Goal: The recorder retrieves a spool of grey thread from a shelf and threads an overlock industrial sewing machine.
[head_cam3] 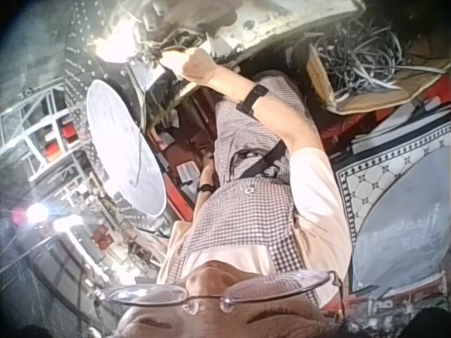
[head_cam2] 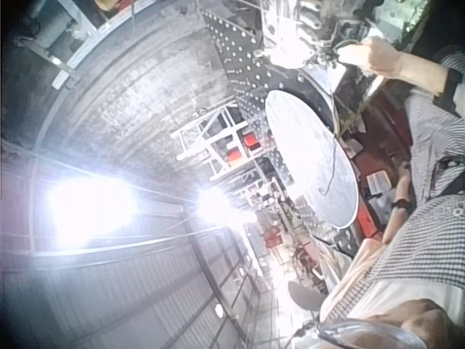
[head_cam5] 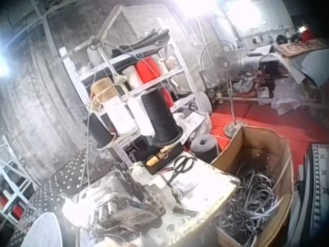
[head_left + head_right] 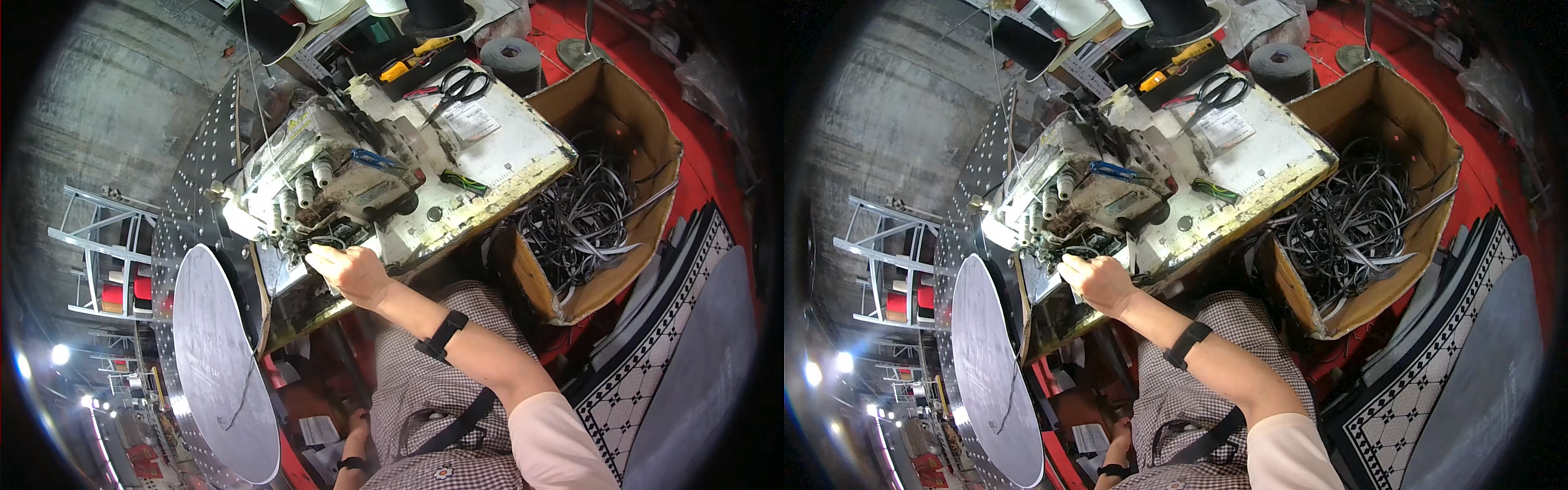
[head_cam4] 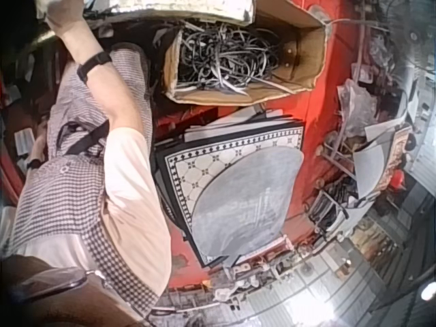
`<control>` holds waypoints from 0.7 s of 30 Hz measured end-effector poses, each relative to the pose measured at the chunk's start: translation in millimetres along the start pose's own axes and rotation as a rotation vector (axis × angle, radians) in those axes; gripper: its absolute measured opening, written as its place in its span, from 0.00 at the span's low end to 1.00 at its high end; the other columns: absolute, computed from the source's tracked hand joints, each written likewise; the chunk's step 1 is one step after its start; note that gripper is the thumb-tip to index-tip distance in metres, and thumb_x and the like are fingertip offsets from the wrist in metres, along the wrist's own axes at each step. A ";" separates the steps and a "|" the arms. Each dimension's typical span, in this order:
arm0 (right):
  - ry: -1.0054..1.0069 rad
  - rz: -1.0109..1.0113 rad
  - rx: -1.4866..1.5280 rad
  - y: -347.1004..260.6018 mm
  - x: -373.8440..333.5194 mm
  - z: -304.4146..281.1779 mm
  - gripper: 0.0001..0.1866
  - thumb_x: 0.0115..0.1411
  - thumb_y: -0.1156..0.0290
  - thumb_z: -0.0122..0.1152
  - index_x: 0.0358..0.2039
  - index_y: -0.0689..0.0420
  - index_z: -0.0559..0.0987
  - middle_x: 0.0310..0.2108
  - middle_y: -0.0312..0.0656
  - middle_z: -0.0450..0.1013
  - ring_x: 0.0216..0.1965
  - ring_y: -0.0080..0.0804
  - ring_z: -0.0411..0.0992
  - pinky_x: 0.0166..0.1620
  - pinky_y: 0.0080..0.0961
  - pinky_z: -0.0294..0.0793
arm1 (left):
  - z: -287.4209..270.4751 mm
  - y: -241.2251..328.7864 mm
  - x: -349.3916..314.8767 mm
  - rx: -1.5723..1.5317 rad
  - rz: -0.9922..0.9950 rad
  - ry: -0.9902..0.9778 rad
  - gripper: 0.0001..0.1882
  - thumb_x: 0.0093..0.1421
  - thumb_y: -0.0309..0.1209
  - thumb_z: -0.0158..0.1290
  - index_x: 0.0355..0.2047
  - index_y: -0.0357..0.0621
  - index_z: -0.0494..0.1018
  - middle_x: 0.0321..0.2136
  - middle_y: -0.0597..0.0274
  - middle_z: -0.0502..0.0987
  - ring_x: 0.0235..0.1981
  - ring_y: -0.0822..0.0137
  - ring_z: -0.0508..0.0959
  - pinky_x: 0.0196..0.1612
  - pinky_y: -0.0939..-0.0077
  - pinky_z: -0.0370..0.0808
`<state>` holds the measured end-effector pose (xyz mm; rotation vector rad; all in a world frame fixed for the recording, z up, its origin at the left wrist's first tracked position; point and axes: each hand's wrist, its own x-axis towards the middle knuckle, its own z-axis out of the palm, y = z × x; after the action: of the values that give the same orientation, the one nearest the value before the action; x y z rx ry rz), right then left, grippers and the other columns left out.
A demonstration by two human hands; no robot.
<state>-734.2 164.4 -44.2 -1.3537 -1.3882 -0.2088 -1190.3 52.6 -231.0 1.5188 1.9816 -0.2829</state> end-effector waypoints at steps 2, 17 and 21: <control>0.000 0.001 -0.003 -0.5 1.1 0.4 0.17 0.49 0.73 0.59 0.42 0.52 0.78 0.44 0.38 0.75 0.26 0.26 0.75 0.29 0.21 0.74 | -0.1 0.7 -0.6 -0.006 0.015 0.001 0.15 0.56 0.23 0.45 0.42 0.41 0.76 0.41 0.50 0.78 0.46 0.57 0.76 0.49 0.72 0.69; -0.038 -0.009 0.087 -1.4 -0.8 -3.1 0.15 0.51 0.73 0.58 0.42 0.51 0.77 0.40 0.36 0.75 0.29 0.28 0.76 0.29 0.22 0.75 | 6.6 -18.3 13.9 -0.029 0.039 0.011 0.13 0.56 0.24 0.48 0.41 0.39 0.76 0.37 0.52 0.79 0.41 0.60 0.76 0.46 0.73 0.70; -0.039 0.068 0.229 -3.7 -10.9 -21.9 0.17 0.52 0.74 0.58 0.44 0.51 0.78 0.40 0.38 0.76 0.33 0.31 0.77 0.32 0.23 0.76 | -9.3 19.1 -4.7 -0.098 0.024 -0.012 0.13 0.57 0.27 0.53 0.42 0.39 0.75 0.35 0.53 0.79 0.40 0.63 0.77 0.44 0.73 0.71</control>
<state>-728.0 140.5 -42.7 -1.2172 -1.3516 0.0222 -1175.0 59.7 -217.2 1.4743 1.9377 -0.1818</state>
